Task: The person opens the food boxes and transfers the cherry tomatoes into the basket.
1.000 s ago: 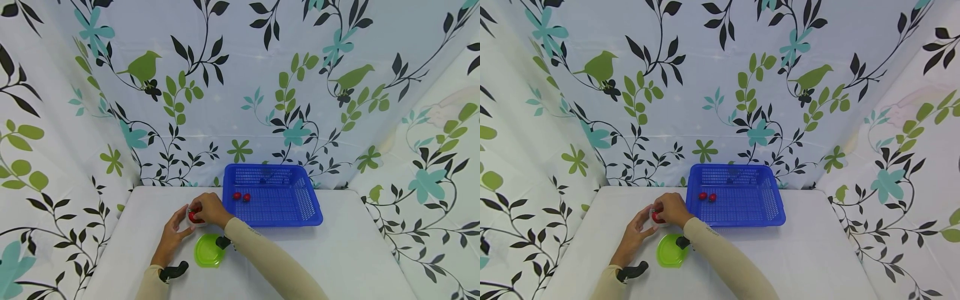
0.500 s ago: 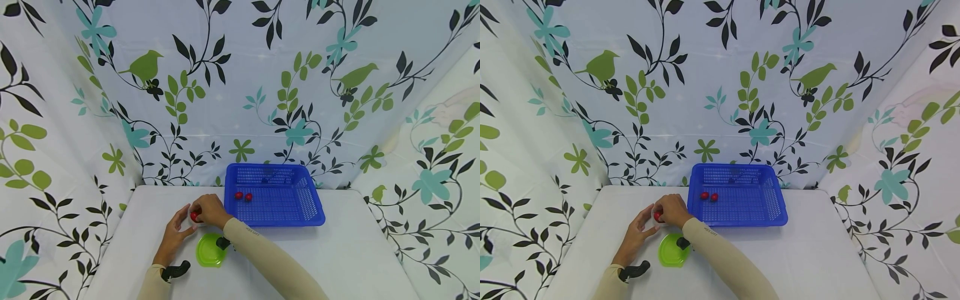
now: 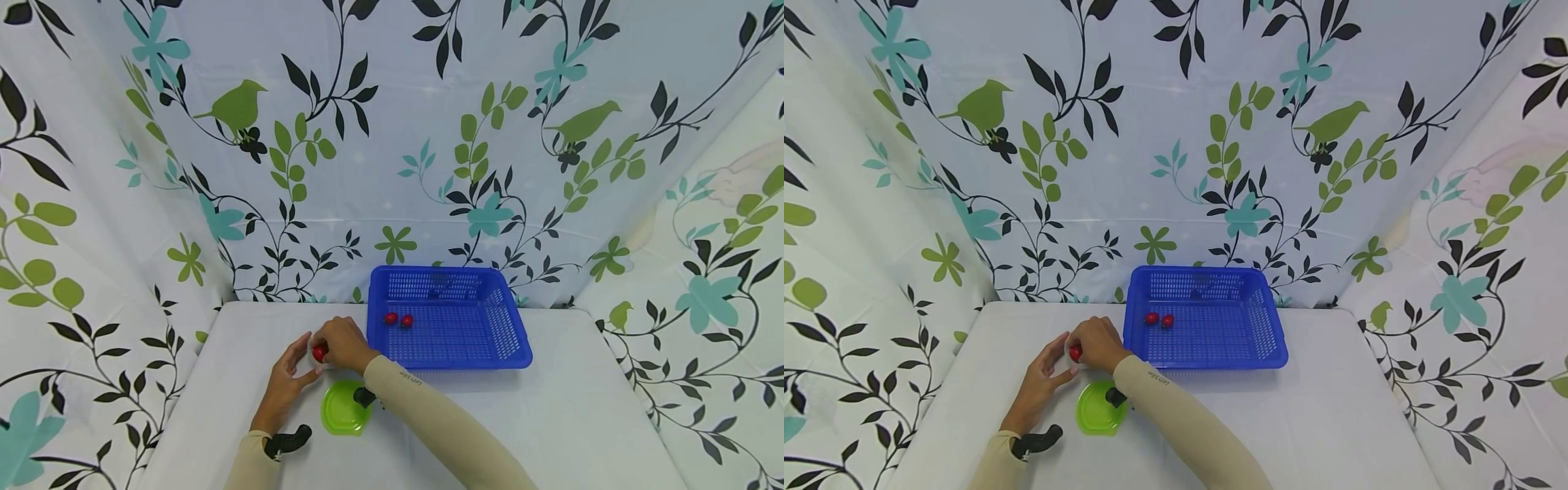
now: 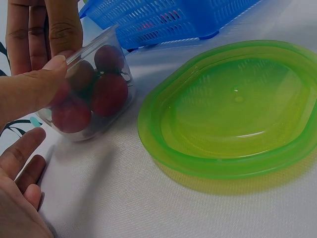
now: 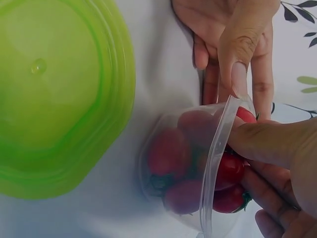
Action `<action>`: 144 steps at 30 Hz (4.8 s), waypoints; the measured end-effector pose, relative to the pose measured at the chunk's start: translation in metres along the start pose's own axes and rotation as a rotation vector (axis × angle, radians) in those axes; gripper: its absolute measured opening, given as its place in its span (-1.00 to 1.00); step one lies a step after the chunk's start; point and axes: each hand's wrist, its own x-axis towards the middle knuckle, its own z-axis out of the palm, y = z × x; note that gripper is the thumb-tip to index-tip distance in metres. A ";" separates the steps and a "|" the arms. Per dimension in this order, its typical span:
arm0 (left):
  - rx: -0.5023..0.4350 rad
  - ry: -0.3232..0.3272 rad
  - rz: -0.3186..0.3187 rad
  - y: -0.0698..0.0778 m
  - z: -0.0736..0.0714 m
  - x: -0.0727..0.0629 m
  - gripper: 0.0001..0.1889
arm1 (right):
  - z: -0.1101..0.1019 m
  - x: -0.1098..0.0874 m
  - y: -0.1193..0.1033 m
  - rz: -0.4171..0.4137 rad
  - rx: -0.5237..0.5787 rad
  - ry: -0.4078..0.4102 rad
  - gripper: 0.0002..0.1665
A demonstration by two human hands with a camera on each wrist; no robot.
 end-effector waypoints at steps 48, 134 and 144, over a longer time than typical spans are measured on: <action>0.048 -0.001 -0.016 0.008 0.002 -0.004 -0.07 | -0.037 -0.018 0.005 0.181 0.164 0.176 -0.56; 0.045 0.010 -0.018 0.000 0.002 0.001 -0.07 | -0.083 -0.077 0.132 0.371 0.596 0.371 -0.62; 0.044 0.005 -0.022 -0.001 0.001 0.000 -0.08 | -0.082 -0.082 0.146 0.387 0.586 0.361 -0.63</action>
